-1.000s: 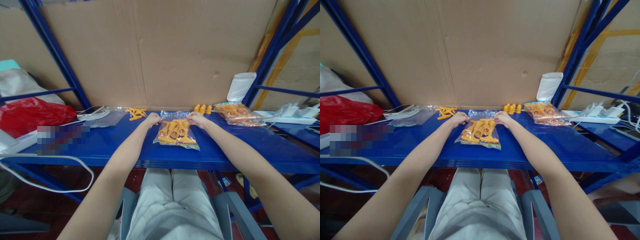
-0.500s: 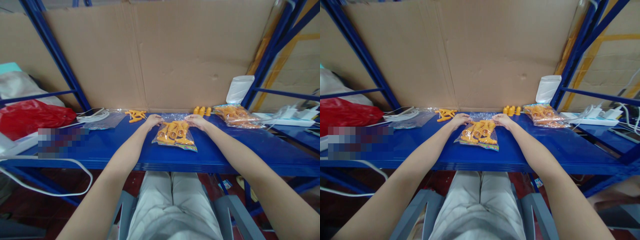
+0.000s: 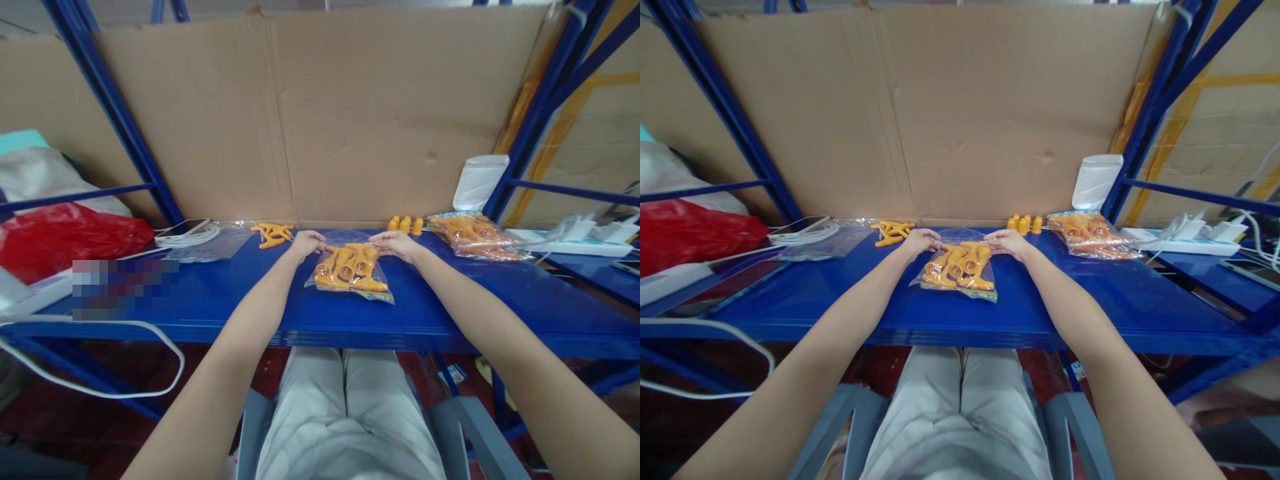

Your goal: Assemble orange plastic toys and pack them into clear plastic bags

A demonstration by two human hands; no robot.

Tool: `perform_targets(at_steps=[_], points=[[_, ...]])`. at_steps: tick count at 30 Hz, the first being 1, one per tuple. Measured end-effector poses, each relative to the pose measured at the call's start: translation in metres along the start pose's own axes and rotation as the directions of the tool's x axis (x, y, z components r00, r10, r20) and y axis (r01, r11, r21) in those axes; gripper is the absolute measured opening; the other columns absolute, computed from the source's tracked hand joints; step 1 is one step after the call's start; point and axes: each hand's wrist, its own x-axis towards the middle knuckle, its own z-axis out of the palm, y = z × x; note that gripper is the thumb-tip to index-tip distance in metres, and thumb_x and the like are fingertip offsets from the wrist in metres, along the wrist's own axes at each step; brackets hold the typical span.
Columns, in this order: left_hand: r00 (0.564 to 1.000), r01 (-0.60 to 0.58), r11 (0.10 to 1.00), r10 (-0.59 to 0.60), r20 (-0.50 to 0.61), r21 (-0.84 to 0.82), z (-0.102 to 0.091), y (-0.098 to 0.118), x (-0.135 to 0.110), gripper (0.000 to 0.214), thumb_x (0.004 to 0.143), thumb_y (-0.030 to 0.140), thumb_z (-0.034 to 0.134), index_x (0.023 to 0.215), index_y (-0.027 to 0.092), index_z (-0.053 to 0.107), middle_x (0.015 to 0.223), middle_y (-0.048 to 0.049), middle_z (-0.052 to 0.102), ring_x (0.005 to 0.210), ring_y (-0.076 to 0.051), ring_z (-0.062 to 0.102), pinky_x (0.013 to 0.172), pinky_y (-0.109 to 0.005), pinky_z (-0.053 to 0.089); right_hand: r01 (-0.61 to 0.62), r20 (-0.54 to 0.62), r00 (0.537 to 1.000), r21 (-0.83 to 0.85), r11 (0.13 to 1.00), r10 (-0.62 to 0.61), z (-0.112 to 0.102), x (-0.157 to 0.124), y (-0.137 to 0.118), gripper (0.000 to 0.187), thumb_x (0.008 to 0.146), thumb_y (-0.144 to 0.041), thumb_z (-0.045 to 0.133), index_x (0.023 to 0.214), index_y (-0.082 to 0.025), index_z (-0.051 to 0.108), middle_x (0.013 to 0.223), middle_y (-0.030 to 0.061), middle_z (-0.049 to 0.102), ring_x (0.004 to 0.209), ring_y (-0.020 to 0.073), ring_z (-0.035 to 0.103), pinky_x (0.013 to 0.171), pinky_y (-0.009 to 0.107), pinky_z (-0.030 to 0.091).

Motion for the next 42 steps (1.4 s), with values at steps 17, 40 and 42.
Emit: perform_targets(at_steps=[17,40,42], points=[[0.990,-0.138,0.936,0.140,0.018,0.323,0.003,-0.009,0.009,0.026,0.063,-0.006,0.054,0.068,0.010,0.073,0.066,-0.0053,0.071,0.068,-0.015,0.067,0.073,-0.026,0.055,0.053,0.047,0.998,-0.022,0.998,-0.052,-0.006,0.004,0.005,0.021,0.074,0.004,0.054,0.066,-0.015,0.060,0.066,0.0024,0.065,0.062,0.0103,0.063,0.084,0.034,0.055],[0.961,-0.235,0.517,0.252,0.116,0.823,0.018,0.010,-0.017,0.040,0.081,0.055,0.057,0.084,0.018,0.073,0.096,-0.0122,0.071,0.099,-0.028,0.065,0.084,-0.031,0.049,0.313,0.317,0.914,-0.948,-0.056,-0.252,0.019,-0.014,-0.017,0.026,0.087,-0.006,0.043,0.100,-0.015,0.065,0.110,0.0172,0.069,0.106,0.0279,0.063,0.084,0.033,0.043],[0.968,-0.206,0.532,0.234,0.091,0.821,0.017,0.010,-0.017,0.039,0.078,0.054,0.061,0.085,0.018,0.072,0.100,-0.0137,0.070,0.104,-0.030,0.063,0.086,-0.034,0.048,0.300,0.295,0.921,-0.954,-0.021,-0.253,0.021,-0.016,-0.019,0.027,0.088,-0.007,0.044,0.100,-0.015,0.066,0.110,0.0189,0.068,0.108,0.0323,0.062,0.088,0.038,0.042]])
